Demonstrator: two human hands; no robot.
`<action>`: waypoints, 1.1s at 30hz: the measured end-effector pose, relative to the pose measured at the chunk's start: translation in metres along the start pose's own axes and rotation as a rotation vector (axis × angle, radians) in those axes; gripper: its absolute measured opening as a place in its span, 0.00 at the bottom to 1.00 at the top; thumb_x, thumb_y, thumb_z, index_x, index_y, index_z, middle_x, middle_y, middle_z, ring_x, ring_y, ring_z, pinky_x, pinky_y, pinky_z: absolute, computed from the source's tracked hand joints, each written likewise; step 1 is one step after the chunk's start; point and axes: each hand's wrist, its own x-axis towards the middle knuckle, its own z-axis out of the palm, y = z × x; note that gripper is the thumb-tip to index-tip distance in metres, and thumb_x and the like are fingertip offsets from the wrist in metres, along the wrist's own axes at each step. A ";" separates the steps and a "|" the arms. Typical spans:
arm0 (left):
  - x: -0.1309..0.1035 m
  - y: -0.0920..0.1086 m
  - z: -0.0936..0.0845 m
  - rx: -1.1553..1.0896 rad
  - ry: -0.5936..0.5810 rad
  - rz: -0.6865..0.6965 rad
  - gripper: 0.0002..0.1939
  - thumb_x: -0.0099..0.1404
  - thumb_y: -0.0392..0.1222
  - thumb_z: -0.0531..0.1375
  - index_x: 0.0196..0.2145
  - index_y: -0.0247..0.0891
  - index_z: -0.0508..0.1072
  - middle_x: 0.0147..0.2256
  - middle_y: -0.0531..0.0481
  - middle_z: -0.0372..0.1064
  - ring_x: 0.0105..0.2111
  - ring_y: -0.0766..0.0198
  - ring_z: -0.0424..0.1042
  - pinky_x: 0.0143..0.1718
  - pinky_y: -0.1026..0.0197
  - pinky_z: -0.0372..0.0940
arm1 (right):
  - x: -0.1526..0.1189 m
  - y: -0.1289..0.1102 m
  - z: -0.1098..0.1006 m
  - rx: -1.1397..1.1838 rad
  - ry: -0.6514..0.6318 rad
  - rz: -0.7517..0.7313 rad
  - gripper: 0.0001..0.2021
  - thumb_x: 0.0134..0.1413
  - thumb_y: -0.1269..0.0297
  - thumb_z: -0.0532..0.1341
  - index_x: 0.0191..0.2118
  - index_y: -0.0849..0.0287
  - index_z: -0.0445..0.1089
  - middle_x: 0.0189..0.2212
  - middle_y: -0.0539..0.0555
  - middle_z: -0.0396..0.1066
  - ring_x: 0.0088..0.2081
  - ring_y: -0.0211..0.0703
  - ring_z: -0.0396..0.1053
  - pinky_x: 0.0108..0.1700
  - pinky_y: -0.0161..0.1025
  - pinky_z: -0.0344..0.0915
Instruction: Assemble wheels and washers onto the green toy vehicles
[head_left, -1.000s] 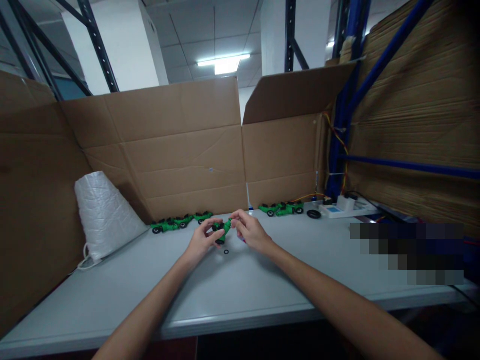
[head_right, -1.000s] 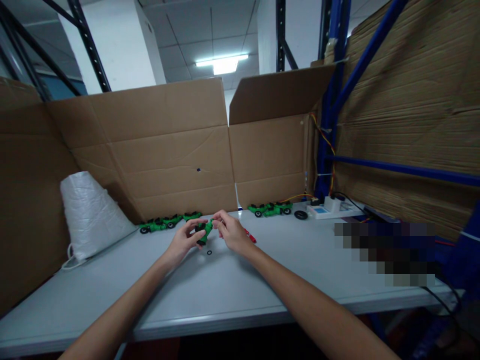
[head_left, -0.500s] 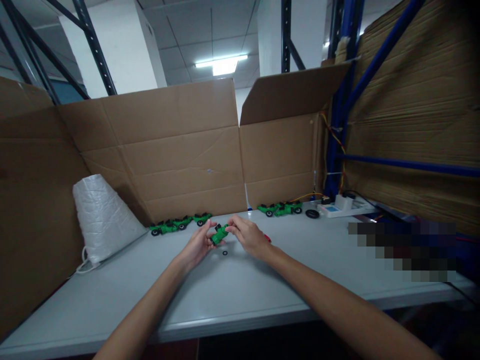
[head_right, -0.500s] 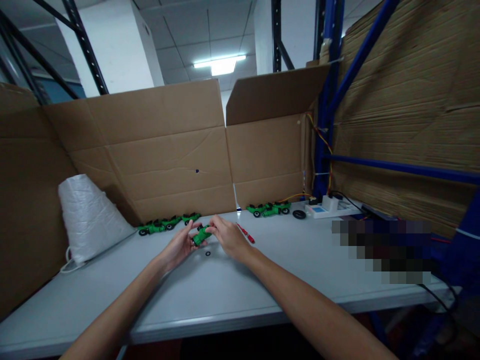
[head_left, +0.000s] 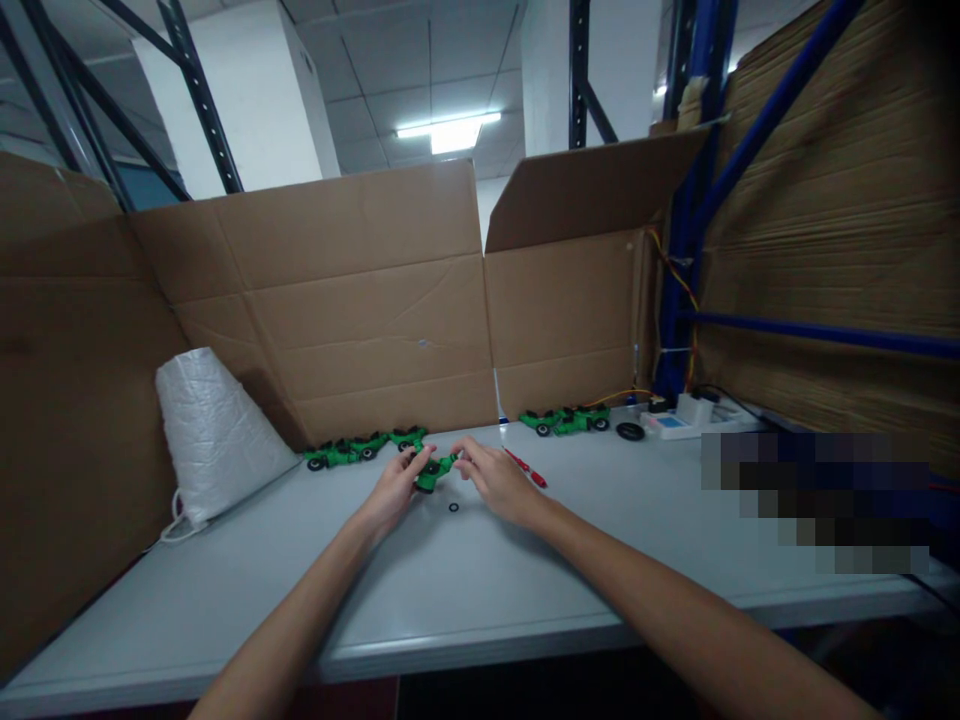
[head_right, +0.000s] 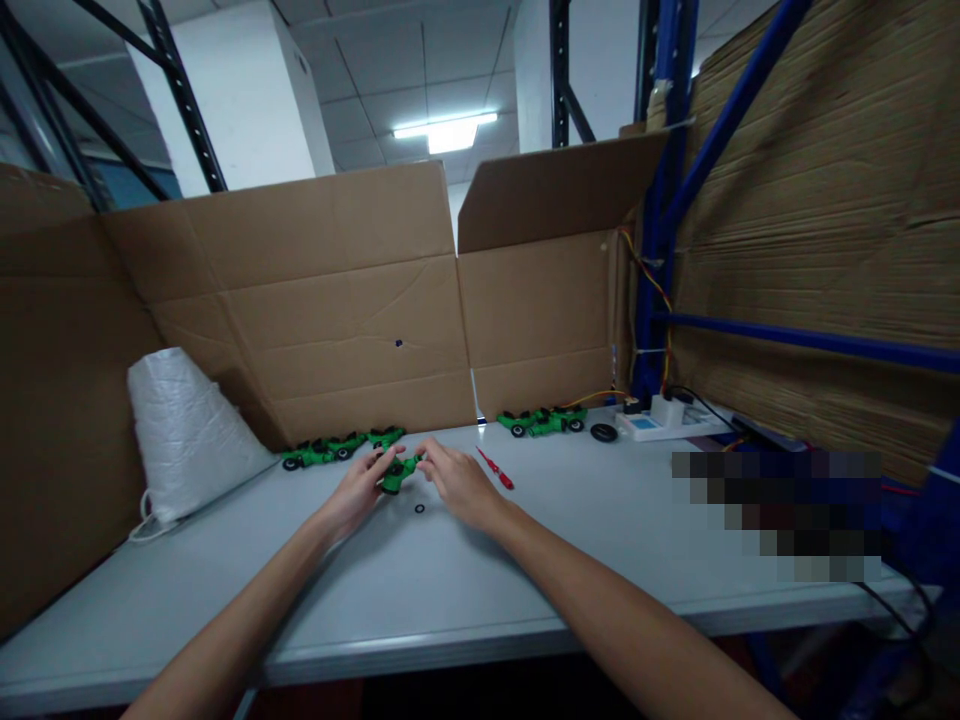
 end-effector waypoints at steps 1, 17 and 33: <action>0.001 -0.001 0.000 0.025 0.002 0.016 0.29 0.60 0.61 0.69 0.48 0.34 0.78 0.40 0.44 0.76 0.37 0.61 0.72 0.34 0.64 0.60 | 0.000 0.002 0.000 -0.016 0.002 0.020 0.08 0.72 0.64 0.55 0.52 0.55 0.67 0.33 0.51 0.74 0.34 0.43 0.71 0.39 0.36 0.58; 0.017 -0.009 -0.016 0.243 0.260 0.334 0.25 0.63 0.60 0.66 0.48 0.37 0.77 0.37 0.48 0.73 0.33 0.64 0.68 0.33 0.64 0.59 | -0.012 -0.002 0.006 -0.070 -0.432 -0.164 0.13 0.68 0.67 0.61 0.55 0.54 0.75 0.47 0.58 0.71 0.51 0.48 0.67 0.55 0.42 0.61; 0.015 -0.015 -0.022 0.566 0.190 0.412 0.25 0.67 0.58 0.63 0.54 0.38 0.76 0.43 0.45 0.76 0.39 0.56 0.73 0.43 0.57 0.66 | -0.007 -0.003 0.005 0.077 -0.319 0.004 0.02 0.70 0.67 0.56 0.44 0.56 0.65 0.32 0.49 0.71 0.33 0.40 0.67 0.38 0.35 0.57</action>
